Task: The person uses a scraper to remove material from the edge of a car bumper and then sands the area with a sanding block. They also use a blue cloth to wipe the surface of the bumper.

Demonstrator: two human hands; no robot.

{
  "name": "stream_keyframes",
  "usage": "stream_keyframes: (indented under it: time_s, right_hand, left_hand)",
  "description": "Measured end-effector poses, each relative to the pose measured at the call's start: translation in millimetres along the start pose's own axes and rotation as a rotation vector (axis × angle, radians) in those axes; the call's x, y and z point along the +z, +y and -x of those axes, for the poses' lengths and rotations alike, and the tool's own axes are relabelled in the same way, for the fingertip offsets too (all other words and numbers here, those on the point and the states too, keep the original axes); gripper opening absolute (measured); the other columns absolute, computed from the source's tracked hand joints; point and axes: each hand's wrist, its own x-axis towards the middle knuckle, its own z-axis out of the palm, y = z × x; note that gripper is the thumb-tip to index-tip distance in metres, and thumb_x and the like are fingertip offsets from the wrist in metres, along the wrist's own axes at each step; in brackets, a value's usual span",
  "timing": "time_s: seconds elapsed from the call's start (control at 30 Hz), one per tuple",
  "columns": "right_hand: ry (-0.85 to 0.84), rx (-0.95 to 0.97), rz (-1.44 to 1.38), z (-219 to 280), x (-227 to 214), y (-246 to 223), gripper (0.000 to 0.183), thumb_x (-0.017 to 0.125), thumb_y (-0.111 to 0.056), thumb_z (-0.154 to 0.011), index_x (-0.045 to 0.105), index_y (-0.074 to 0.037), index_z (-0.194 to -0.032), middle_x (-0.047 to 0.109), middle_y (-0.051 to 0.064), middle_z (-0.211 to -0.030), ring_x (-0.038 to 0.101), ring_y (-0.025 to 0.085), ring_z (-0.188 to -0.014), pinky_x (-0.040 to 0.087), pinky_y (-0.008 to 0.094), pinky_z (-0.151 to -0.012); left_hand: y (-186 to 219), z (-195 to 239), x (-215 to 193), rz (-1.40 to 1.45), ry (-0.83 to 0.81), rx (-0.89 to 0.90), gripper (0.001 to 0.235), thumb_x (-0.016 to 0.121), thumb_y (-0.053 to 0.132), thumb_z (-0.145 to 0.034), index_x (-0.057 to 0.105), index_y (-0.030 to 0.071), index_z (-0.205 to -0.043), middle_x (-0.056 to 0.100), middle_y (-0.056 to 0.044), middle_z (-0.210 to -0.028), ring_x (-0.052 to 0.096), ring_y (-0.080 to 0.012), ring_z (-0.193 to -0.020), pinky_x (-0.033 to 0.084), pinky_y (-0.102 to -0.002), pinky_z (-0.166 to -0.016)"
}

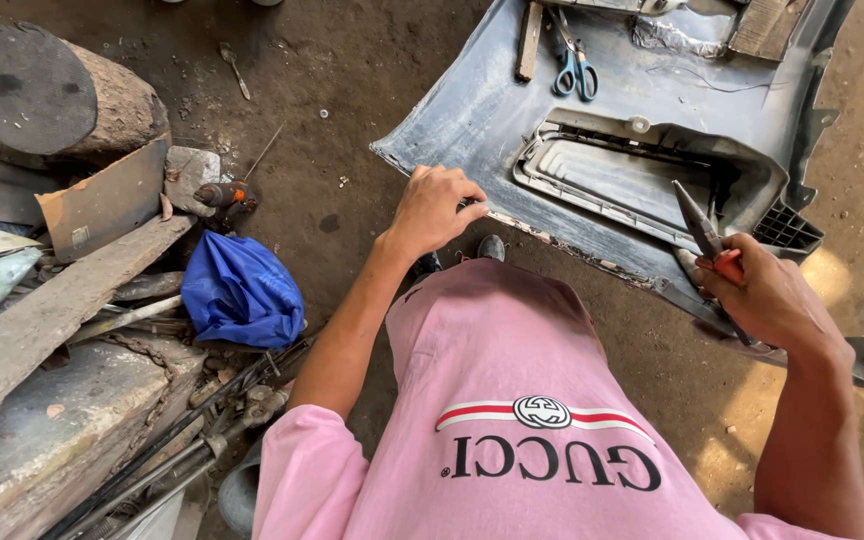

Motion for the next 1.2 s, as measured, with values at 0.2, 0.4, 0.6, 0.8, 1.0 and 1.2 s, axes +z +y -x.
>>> stream_keyframes:
  time_s: [0.2, 0.4, 0.6, 0.8, 1.0, 1.2]
  right_hand:
    - [0.079, -0.026, 0.035, -4.3, 11.4, 12.5, 0.044, 0.073, -0.039, -0.095, 0.062, -0.007, -0.122, 0.073, 0.023, -0.096, 0.069, 0.042, -0.087, 0.052, 0.05, -0.074]
    - [0.117, 0.052, -0.003, 12.9, 1.6, -6.7, 0.041, 0.071, -0.035, -0.095, 0.063, -0.009, -0.126, 0.073, 0.023, -0.1, 0.069, 0.043, -0.091, 0.053, 0.052, -0.077]
    - [0.162, 0.096, -0.012, 16.3, 4.9, -1.7, 0.043, 0.07, -0.038, -0.098, 0.063, -0.014, -0.133, 0.072, 0.022, -0.099, 0.068, 0.045, -0.09, 0.052, 0.053, -0.076]
    - [0.191, 0.067, -0.034, 5.7, 2.2, 2.2, 0.044, 0.07, -0.036, -0.097, 0.063, -0.015, -0.135, 0.072, 0.023, -0.1, 0.067, 0.046, -0.091, 0.052, 0.053, -0.075]
    - [0.047, 0.017, -0.041, -20.9, -8.7, -2.6, 0.037, 0.068, -0.03, -0.094, 0.063, -0.015, -0.127, 0.074, 0.02, -0.097, 0.07, 0.043, -0.089, 0.054, 0.05, -0.076]
    - [-0.433, -0.135, -0.235, -118.4, -7.9, -44.8, 0.041, 0.061, -0.048, -0.095, 0.057, -0.011, -0.111, 0.066, 0.009, -0.082, 0.07, 0.022, -0.078, 0.057, 0.042, -0.071]
  left_hand:
    - [9.8, -14.6, 13.0, 0.031, -0.154, 0.067, 0.018, 0.075, 0.029, -0.091, 0.08, 0.012, -0.094, 0.073, -0.009, -0.1, 0.067, -0.0284, -0.098, 0.047, -0.046, -0.097]
    - [13.4, -54.0, 1.0, 0.137, -0.535, -0.074, 0.02, 0.075, 0.018, -0.08, 0.081, 0.016, -0.098, 0.078, -0.006, -0.098, 0.074, -0.0227, -0.094, 0.056, -0.037, -0.088]
    - [1.5, -74.8, 31.0, 0.177, -0.623, -0.139, 0.027, 0.073, 0.009, -0.07, 0.084, 0.017, -0.094, 0.079, -0.008, -0.096, 0.074, -0.0227, -0.092, 0.057, -0.036, -0.087]
    - [-3.2, -78.8, 38.2, 0.21, -0.648, -0.157, 0.026, 0.071, 0.009, -0.069, 0.085, 0.013, -0.091, 0.08, -0.011, -0.092, 0.075, -0.0236, -0.088, 0.058, -0.036, -0.082]
    - [-10.2, -78.4, 21.7, 0.346, -0.721, 0.007, 0.026, 0.076, 0.018, -0.074, 0.081, 0.01, -0.098, 0.08, -0.008, -0.092, 0.076, -0.0211, -0.084, 0.06, -0.034, -0.078]
    - [-12.3, -110.7, -23.4, 0.23, -0.681, -0.046, 0.038, 0.078, 0.038, -0.084, 0.076, 0.009, -0.109, 0.078, -0.009, -0.103, 0.073, -0.0248, -0.094, 0.056, -0.038, -0.085]
